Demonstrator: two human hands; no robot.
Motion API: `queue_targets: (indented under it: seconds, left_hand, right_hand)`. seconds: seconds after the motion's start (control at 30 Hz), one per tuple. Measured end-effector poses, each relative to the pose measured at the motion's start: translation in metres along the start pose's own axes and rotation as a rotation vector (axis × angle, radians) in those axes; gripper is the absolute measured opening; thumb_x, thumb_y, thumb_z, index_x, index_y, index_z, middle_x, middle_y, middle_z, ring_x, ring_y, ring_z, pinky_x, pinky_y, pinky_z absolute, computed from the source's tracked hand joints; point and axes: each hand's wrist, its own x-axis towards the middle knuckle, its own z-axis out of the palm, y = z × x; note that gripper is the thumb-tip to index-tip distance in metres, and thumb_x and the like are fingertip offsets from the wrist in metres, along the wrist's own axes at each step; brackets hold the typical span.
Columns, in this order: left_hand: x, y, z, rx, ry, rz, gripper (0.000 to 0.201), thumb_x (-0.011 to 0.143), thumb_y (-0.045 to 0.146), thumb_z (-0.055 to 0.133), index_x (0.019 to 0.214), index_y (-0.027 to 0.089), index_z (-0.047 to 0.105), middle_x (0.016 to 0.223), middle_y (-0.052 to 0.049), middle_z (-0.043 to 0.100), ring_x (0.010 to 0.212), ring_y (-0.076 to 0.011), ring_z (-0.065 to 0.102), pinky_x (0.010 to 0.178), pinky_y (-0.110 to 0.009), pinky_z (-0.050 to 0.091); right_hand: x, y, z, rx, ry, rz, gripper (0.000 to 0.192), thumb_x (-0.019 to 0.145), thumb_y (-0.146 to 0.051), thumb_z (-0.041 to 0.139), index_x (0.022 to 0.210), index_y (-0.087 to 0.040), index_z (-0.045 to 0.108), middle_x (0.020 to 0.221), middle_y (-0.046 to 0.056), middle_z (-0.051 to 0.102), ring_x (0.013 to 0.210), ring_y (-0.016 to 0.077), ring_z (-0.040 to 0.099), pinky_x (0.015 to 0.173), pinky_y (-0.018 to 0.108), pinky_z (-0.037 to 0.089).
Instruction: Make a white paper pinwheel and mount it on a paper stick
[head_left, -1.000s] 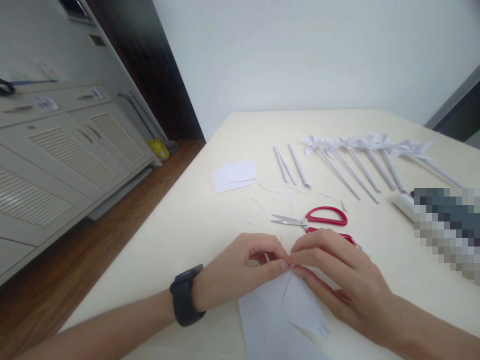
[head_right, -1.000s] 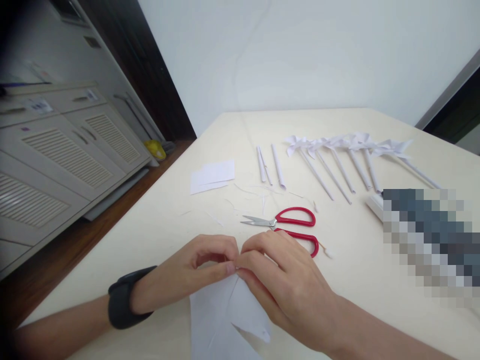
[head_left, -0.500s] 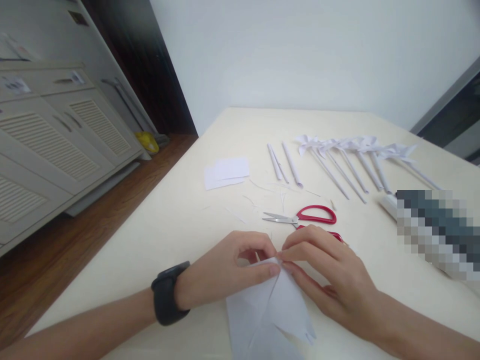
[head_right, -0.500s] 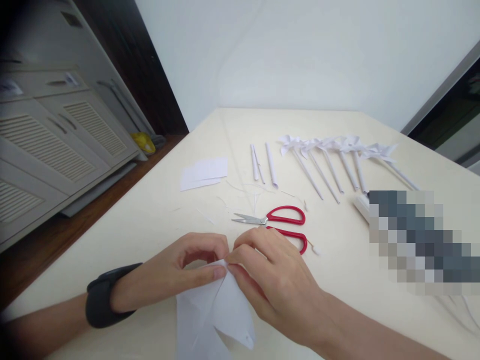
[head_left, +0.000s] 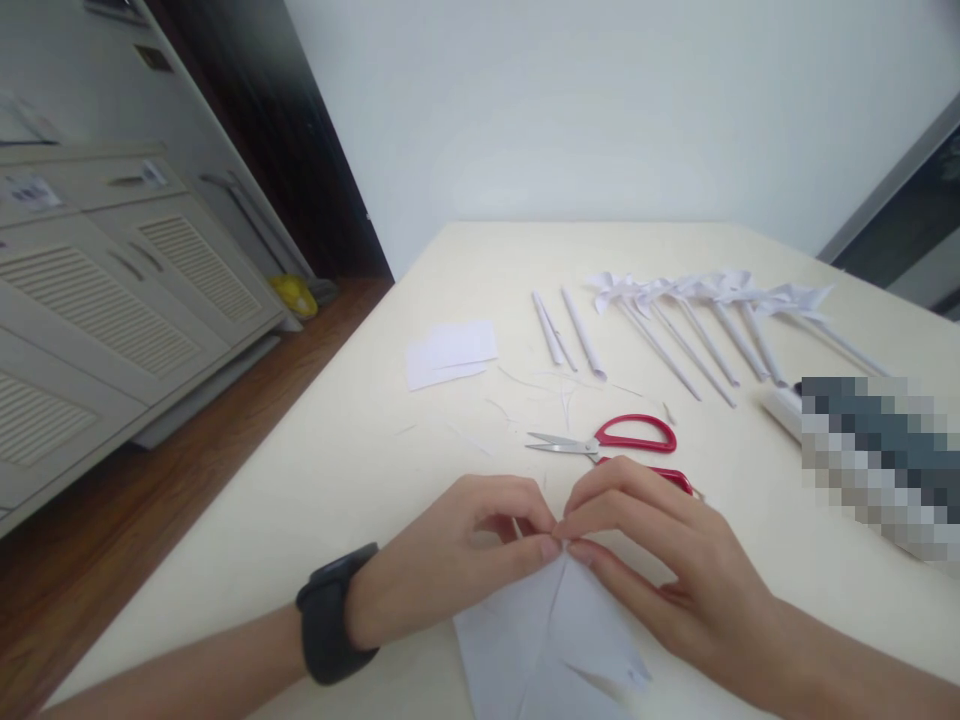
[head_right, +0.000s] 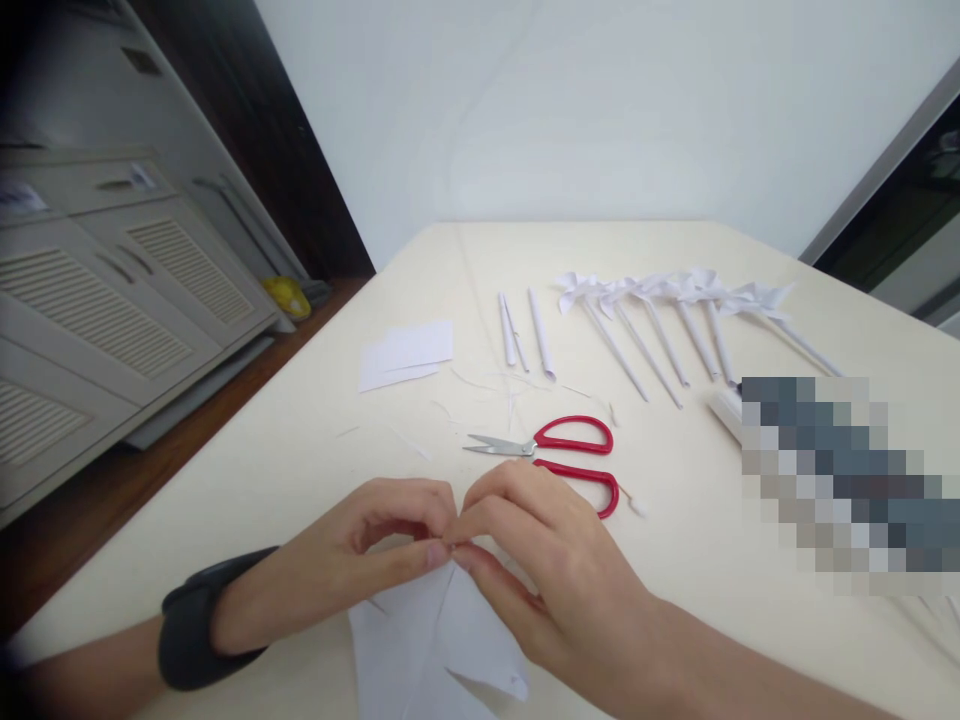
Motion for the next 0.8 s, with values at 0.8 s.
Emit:
queue_targets:
  seconds: [0.8]
  left_hand:
    - [-0.0016,0.0051,-0.0034,-0.006,0.064,0.002,0.016,0.082,0.023,0.05,0.076,0.013,0.06,0.077,-0.002,0.055,0.072,-0.0131,0.052,0.066,-0.025,0.044]
  right_hand:
    - [-0.0024,0.003,-0.0055,-0.336,0.09,-0.223,0.028,0.079,-0.007,0.051,0.104,-0.017,0.059,0.094,0.008,0.06,0.08,0.0186,0.054,0.068,0.035,0.045]
